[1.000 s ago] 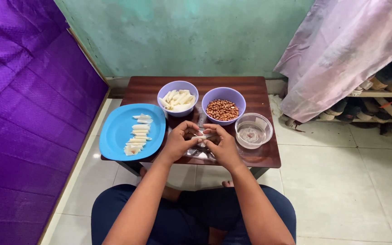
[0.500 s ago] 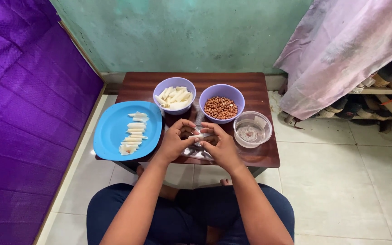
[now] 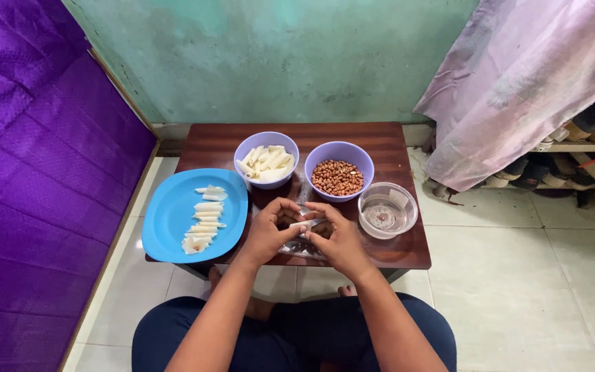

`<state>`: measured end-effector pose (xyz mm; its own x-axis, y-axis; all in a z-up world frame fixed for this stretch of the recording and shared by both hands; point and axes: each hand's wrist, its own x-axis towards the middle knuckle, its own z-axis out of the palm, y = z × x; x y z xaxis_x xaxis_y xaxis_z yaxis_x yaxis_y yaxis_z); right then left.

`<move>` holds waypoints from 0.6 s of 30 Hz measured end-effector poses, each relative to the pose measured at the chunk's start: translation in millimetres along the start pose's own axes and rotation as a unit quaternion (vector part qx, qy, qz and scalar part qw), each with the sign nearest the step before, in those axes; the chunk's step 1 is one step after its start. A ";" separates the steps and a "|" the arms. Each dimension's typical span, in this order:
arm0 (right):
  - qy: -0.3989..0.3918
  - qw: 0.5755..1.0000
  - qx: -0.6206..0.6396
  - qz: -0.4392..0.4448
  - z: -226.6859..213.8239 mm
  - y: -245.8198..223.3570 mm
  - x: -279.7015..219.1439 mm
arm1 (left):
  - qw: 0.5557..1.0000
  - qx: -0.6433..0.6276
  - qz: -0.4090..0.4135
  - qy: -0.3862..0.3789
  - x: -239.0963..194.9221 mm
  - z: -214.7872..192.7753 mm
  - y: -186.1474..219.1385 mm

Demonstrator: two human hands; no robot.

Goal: The person sits on the floor and wraps white, rectangular food items with thin, translucent sheets. They place peanuts inside the sheets before folding them into small packets and arranging them on a blue plate.

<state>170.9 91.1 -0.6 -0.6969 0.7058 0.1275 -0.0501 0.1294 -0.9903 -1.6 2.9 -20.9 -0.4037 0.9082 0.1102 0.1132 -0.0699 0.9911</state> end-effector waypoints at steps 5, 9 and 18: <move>-0.005 1.000 0.008 0.010 0.8 -2.7 1.3 | 1.000 0.005 0.009 -0.002 -0.4 1.1 5.6; -0.019 0.999 0.025 0.030 -0.9 -6.8 3.8 | 1.000 -0.003 0.006 -0.011 -0.4 1.8 14.2; -0.033 0.999 0.001 0.034 -2.7 1.5 8.9 | 1.000 -0.001 0.002 -0.019 1.3 -1.2 0.8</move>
<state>166.6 99.5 -0.9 -0.7450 0.6647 0.0564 -0.0030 0.0813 -0.9967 -3.2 3.5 -19.9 -0.3678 0.9233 0.1106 0.1132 -0.0736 0.9908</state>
